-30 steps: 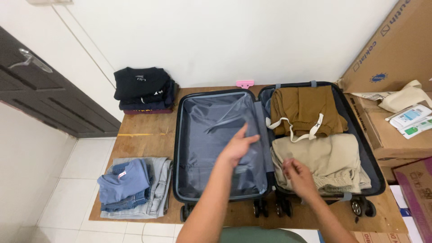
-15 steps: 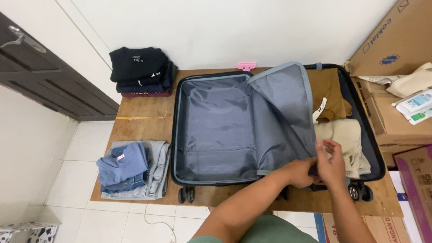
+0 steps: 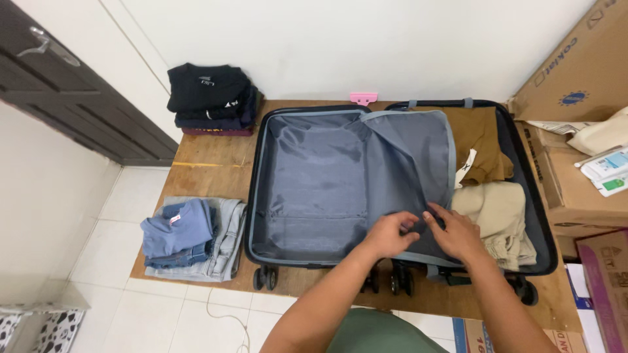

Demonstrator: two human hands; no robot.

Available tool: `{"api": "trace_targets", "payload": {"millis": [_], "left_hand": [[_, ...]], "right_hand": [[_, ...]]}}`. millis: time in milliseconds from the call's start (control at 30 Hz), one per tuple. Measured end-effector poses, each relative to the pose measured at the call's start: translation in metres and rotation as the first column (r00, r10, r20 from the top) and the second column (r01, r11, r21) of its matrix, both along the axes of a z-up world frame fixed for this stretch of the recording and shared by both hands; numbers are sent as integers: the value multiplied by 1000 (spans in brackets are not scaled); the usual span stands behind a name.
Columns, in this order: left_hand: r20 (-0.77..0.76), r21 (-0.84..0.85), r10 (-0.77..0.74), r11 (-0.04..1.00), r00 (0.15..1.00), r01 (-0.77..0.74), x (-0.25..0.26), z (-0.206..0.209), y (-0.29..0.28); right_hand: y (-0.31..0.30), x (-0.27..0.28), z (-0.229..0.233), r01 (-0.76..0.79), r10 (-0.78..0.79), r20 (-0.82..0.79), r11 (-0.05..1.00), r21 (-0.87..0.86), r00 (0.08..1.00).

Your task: The person packs folded clothes into a suitcase placed on a wooden table. They place several shirts and pants into both compartments, secure the contents with internal straps, close and lock the suitcase, then move it to the floor.

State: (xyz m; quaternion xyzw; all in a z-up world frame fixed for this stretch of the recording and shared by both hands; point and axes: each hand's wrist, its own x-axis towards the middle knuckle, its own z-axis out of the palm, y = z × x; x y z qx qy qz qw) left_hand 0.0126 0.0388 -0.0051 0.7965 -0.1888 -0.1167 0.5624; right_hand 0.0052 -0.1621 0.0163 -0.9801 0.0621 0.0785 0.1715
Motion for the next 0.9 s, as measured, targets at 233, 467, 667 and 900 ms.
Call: {"api": "trace_targets", "payload": {"millis": [233, 467, 667, 900], "left_hand": [[-156, 25, 294, 956, 943, -294, 16, -13, 75], [-90, 96, 487, 873, 869, -479, 79, -23, 145], [80, 49, 601, 794, 795, -605, 140, -20, 201], [102, 14, 735, 673, 670, -740, 187, -6, 271]], "right_hand": [[-24, 10, -25, 134, -201, -166, 929, -346, 966], [35, 21, 0, 125, -29, 549, 983, -138, 835], [171, 75, 29, -245, 165, 531, 966, 84, 831], [319, 154, 35, -572, 394, 539, 792, 211, 745]]}}
